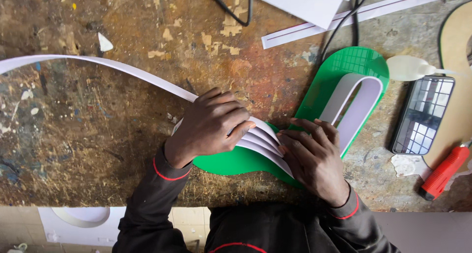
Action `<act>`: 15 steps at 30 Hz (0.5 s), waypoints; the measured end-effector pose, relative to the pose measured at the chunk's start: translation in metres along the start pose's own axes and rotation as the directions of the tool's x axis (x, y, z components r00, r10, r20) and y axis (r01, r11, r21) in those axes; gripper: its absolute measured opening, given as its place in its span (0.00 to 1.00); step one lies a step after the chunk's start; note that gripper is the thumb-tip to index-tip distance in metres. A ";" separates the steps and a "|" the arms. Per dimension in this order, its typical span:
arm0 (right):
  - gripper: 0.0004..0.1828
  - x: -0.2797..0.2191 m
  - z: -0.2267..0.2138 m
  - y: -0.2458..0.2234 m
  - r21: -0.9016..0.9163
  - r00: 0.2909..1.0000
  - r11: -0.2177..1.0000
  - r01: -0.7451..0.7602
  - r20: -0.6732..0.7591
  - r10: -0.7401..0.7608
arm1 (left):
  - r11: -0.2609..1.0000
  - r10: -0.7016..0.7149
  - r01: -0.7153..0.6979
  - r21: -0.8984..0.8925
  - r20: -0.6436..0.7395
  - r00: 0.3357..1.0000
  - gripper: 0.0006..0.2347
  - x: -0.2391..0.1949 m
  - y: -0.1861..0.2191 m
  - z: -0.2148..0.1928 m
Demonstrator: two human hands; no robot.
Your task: The person applies adhesive to a flexible white plastic strip and attaches it along the contoured edge of a green acrylic letter to form the side wall of a sign.
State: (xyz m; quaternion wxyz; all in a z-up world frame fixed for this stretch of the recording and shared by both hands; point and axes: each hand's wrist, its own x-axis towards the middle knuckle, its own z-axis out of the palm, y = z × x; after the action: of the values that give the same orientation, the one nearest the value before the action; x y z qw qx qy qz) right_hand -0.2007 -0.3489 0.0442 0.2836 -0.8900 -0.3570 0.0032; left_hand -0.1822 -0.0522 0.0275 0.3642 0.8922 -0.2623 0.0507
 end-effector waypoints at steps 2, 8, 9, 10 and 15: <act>0.10 -0.001 0.001 -0.001 -0.025 1.000 1.000 -0.013 0.016 0.013 | 1.000 0.022 -0.022 -0.017 -0.004 1.000 0.07 -0.002 -0.001 0.001; 0.10 -0.001 0.004 -0.002 -0.030 1.000 0.999 -0.013 0.021 0.014 | 0.999 -0.013 0.013 -0.030 0.000 1.000 0.08 -0.001 0.003 0.000; 0.10 -0.001 0.004 -0.003 -0.034 1.000 0.999 -0.014 0.020 0.015 | 0.999 -0.009 0.009 -0.031 -0.001 1.000 0.08 -0.001 0.004 0.001; 0.10 0.000 0.004 -0.003 -0.032 1.000 0.999 -0.015 0.017 0.016 | 0.999 -0.032 0.032 -0.014 -0.004 0.999 0.09 -0.001 0.005 0.002; 0.10 -0.002 0.006 -0.001 -0.035 1.000 0.999 -0.010 0.013 0.010 | 0.997 -0.068 0.068 0.030 -0.009 0.998 0.09 -0.001 0.009 0.004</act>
State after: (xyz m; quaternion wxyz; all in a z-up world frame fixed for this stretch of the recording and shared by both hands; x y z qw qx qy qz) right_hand -0.2038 -0.3466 0.0394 0.2657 -0.8966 -0.3544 0.0042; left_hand -0.1884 -0.0600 0.0296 0.3532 0.9058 -0.2296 0.0456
